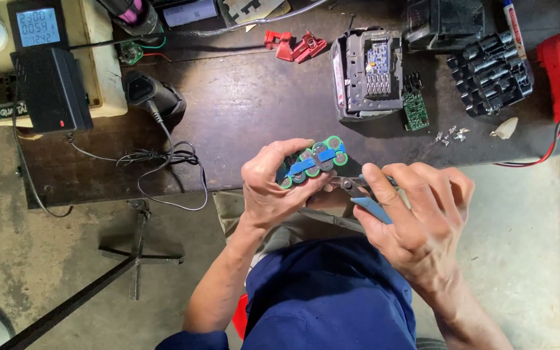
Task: Disassembling a lithium-ion battery pack by prying off nickel strips with pliers
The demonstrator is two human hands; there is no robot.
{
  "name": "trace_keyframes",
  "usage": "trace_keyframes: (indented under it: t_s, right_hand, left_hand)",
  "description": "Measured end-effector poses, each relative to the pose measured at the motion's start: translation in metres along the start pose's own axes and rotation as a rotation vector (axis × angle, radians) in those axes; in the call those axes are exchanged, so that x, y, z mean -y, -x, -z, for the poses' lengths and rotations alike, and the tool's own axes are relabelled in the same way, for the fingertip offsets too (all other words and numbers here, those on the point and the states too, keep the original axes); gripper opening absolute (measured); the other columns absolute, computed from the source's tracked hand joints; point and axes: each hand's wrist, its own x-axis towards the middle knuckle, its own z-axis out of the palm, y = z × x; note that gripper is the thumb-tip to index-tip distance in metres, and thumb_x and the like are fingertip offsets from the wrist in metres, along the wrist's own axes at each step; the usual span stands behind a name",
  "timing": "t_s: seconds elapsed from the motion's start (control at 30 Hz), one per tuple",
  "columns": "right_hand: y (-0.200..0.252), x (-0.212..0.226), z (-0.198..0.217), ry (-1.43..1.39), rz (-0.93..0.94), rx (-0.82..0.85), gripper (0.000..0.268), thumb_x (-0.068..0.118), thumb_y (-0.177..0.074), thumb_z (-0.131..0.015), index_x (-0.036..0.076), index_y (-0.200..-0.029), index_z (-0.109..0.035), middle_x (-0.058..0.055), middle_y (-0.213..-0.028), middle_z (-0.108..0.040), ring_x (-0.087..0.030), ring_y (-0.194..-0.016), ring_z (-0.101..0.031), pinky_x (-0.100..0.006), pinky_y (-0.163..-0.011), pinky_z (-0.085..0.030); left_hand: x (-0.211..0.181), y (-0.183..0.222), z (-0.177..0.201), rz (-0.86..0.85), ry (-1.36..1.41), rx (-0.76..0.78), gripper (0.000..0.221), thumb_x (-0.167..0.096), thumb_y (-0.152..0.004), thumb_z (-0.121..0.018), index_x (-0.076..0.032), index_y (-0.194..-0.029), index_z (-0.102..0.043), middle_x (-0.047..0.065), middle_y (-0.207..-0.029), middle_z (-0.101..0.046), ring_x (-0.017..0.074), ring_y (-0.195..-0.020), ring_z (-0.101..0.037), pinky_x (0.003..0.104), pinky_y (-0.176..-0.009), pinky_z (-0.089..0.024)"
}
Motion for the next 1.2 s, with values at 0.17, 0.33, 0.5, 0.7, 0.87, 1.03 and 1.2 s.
trace_keyframes:
  t_s: [0.17,0.33,0.5,0.7,0.87,1.03,1.2]
  right_hand:
    - [-0.01,0.011,-0.001,0.148,0.012,0.0,0.042,0.034,-0.085,-0.094,0.015,-0.118,-0.078,-0.004,-0.11,-0.069,-0.028,-0.095,-0.061,-0.044,-0.088,-0.039]
    - [-0.01,0.014,-0.009,0.085,-0.017,0.027,0.047,0.029,-0.079,-0.096,0.017,-0.121,-0.077,-0.003,-0.112,-0.071,-0.026,-0.094,-0.063,-0.042,-0.087,-0.041]
    - [-0.005,0.014,-0.016,0.017,-0.169,0.165,0.045,0.037,-0.082,-0.09,0.018,-0.121,-0.079,-0.002,-0.105,-0.073,-0.024,-0.084,-0.064,-0.039,-0.076,-0.046]
    - [-0.012,0.012,-0.013,-0.024,-0.214,0.249,0.045,0.041,-0.087,-0.084,0.015,-0.123,-0.078,-0.005,-0.104,-0.072,-0.027,-0.084,-0.065,-0.042,-0.072,-0.046]
    - [-0.016,0.013,-0.012,-0.086,-0.24,0.267,0.044,0.038,-0.089,-0.083,0.012,-0.124,-0.077,-0.007,-0.104,-0.072,-0.028,-0.085,-0.066,-0.042,-0.075,-0.047]
    - [-0.017,0.012,-0.011,-0.147,-0.24,0.239,0.043,0.033,-0.088,-0.085,0.007,-0.122,-0.077,-0.009,-0.103,-0.071,-0.03,-0.085,-0.065,-0.042,-0.078,-0.051]
    - [-0.022,0.01,-0.005,-0.297,-0.277,0.267,0.043,0.026,-0.086,-0.084,0.002,-0.12,-0.076,-0.012,-0.106,-0.073,-0.029,-0.089,-0.065,-0.042,-0.084,-0.051]
  left_hand:
    - [-0.001,0.003,-0.015,-0.066,-0.09,-0.166,0.037,-0.03,-0.085,-0.085,-0.01,-0.111,-0.068,0.004,-0.101,-0.074,0.0212,-0.084,-0.071,0.034,-0.08,-0.055]
    - [0.004,0.009,-0.022,-0.082,-0.082,-0.224,0.034,-0.023,-0.083,-0.079,-0.008,-0.111,-0.066,0.005,-0.101,-0.072,0.0228,-0.085,-0.068,0.035,-0.079,-0.054]
    - [0.002,0.011,-0.033,-0.082,-0.144,-0.312,0.033,-0.026,-0.086,-0.077,-0.009,-0.112,-0.066,0.005,-0.102,-0.072,0.0243,-0.083,-0.067,0.037,-0.079,-0.052]
    - [0.01,0.015,-0.04,-0.178,-0.189,-0.365,0.036,-0.034,-0.093,-0.071,-0.007,-0.117,-0.065,0.01,-0.106,-0.073,0.0269,-0.089,-0.072,0.039,-0.08,-0.053]
    - [0.013,0.015,-0.041,-0.223,-0.204,-0.366,0.041,-0.038,-0.096,-0.07,-0.007,-0.122,-0.062,0.01,-0.11,-0.074,0.0268,-0.091,-0.073,0.037,-0.08,-0.052]
    - [0.014,0.014,-0.041,-0.249,-0.222,-0.367,0.037,-0.035,-0.096,-0.069,-0.007,-0.12,-0.061,0.012,-0.107,-0.074,0.0275,-0.087,-0.073,0.038,-0.077,-0.05]
    - [0.018,0.014,-0.042,-0.293,-0.223,-0.371,0.039,-0.033,-0.094,-0.073,-0.004,-0.117,-0.061,0.015,-0.102,-0.074,0.0296,-0.083,-0.072,0.039,-0.076,-0.05]
